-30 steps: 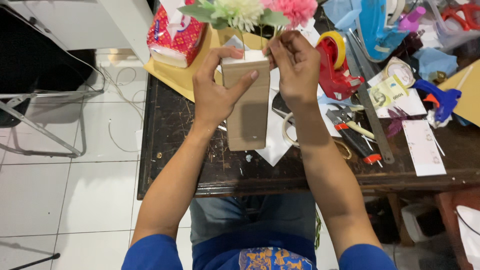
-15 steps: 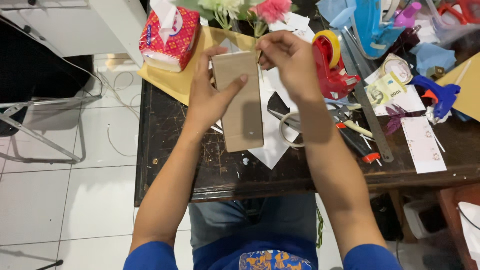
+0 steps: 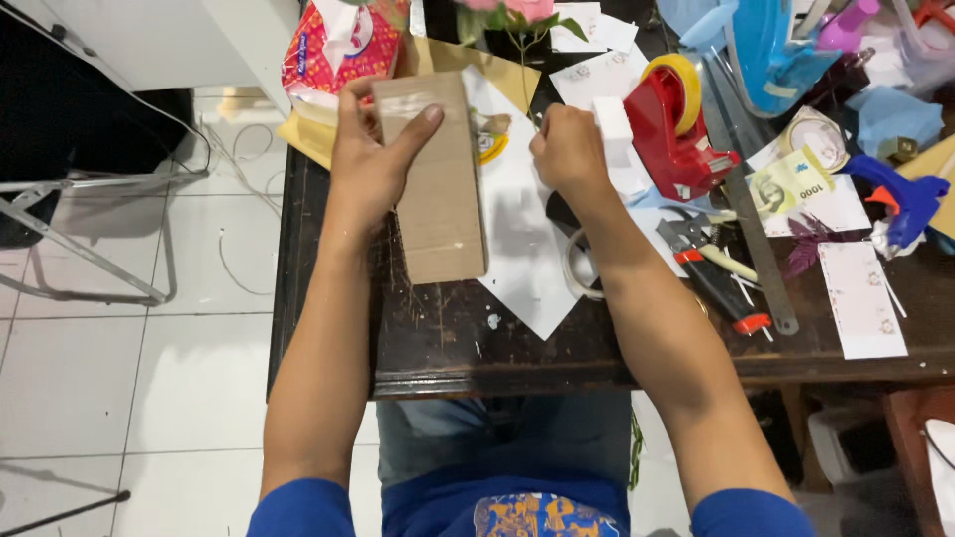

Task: The person folds a cardboard sheet around a white foam block, secures the edges with clear tape, and then inserts several artificial flower stems into the foam. The person uses scissors to cut tape and repeatedly adjusts the cardboard to form a rectangular container.

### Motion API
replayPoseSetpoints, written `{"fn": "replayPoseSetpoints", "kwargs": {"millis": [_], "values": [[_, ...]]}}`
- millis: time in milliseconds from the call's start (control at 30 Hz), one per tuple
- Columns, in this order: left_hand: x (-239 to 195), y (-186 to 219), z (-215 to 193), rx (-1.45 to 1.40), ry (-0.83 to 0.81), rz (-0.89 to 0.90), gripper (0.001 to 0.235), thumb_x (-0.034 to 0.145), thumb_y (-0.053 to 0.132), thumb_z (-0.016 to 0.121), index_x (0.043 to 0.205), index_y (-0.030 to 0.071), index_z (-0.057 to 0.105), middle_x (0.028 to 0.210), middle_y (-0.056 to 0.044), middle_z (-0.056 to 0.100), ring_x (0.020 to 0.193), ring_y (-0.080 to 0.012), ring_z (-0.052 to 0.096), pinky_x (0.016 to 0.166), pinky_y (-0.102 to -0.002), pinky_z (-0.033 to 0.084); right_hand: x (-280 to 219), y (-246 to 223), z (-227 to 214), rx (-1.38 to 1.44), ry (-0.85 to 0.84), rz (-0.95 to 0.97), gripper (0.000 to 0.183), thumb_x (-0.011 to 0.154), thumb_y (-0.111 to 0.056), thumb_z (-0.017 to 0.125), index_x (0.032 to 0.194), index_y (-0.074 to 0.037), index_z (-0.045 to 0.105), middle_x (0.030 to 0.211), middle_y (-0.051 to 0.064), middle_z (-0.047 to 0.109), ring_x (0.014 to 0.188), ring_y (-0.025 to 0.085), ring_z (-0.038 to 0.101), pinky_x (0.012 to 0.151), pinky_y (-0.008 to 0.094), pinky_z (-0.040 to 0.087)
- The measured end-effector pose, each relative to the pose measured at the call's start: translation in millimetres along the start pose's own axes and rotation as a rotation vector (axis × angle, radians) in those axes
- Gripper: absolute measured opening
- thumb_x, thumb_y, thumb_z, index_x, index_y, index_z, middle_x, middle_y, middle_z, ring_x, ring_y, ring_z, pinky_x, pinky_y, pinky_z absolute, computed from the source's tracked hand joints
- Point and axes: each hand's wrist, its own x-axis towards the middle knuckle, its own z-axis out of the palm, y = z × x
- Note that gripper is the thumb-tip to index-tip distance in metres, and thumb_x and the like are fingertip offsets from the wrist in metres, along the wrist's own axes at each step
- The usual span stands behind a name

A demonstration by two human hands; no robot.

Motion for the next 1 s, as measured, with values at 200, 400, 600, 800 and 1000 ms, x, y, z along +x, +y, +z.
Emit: {"fn": "replayPoseSetpoints", "kwargs": {"millis": [200, 400, 600, 800, 1000], "values": [[-3, -3, 16, -0.513, -0.104, -0.126, 0.066, 0.084, 0.034, 0.088, 0.136, 0.008, 0.057, 0.122, -0.011, 0.081, 0.103, -0.0197, 0.08, 0.088, -0.036, 0.071, -16, 11, -37, 0.216, -0.125, 0.382, 0.013, 0.097, -0.017, 0.062, 0.088, -0.008, 0.067, 0.084, 0.008, 0.072, 0.074, 0.024, 0.066, 0.066, 0.045, 0.052], [-3, -13, 32, -0.83, -0.419, -0.023, 0.06, 0.109, 0.054, 0.048, 0.146, 0.009, 0.061, 0.128, -0.016, 0.072, 0.119, -0.0312, 0.075, 0.104, -0.051, 0.066, -27, 9, -64, 1.235, -0.402, 0.453, 0.022, 0.103, -0.004, 0.072, 0.122, 0.006, 0.077, 0.084, 0.005, 0.069, 0.062, 0.004, 0.054, 0.047, 0.013, 0.035], [-4, -21, 35, -0.992, -0.3, -0.259, 0.083, 0.084, 0.061, 0.074, 0.145, 0.005, 0.064, 0.137, -0.019, 0.075, 0.125, -0.0344, 0.073, 0.11, -0.05, 0.061, -43, -24, -49, 1.471, -0.227, 0.422, 0.011, 0.102, -0.007, 0.078, 0.111, -0.003, 0.074, 0.085, 0.009, 0.073, 0.074, 0.012, 0.069, 0.068, 0.02, 0.058], [-4, -21, 38, -0.884, -0.326, -0.335, 0.06, 0.091, 0.05, 0.06, 0.124, 0.001, 0.07, 0.109, -0.018, 0.079, 0.097, -0.0292, 0.075, 0.09, -0.041, 0.059, -48, -37, -55, 1.409, -0.124, 0.221, 0.014, 0.105, -0.011, 0.074, 0.106, -0.002, 0.064, 0.087, 0.021, 0.074, 0.062, 0.017, 0.066, 0.056, 0.024, 0.047], [-10, -15, 46, -0.606, -0.091, -0.453, 0.034, 0.094, 0.049, 0.049, 0.095, 0.016, 0.058, 0.086, -0.007, 0.067, 0.081, -0.023, 0.067, 0.074, -0.04, 0.056, -51, -40, -62, 1.402, -0.118, 0.225, 0.018, 0.104, -0.014, 0.079, 0.098, -0.01, 0.062, 0.081, 0.011, 0.073, 0.062, 0.015, 0.067, 0.057, 0.024, 0.049]]}}
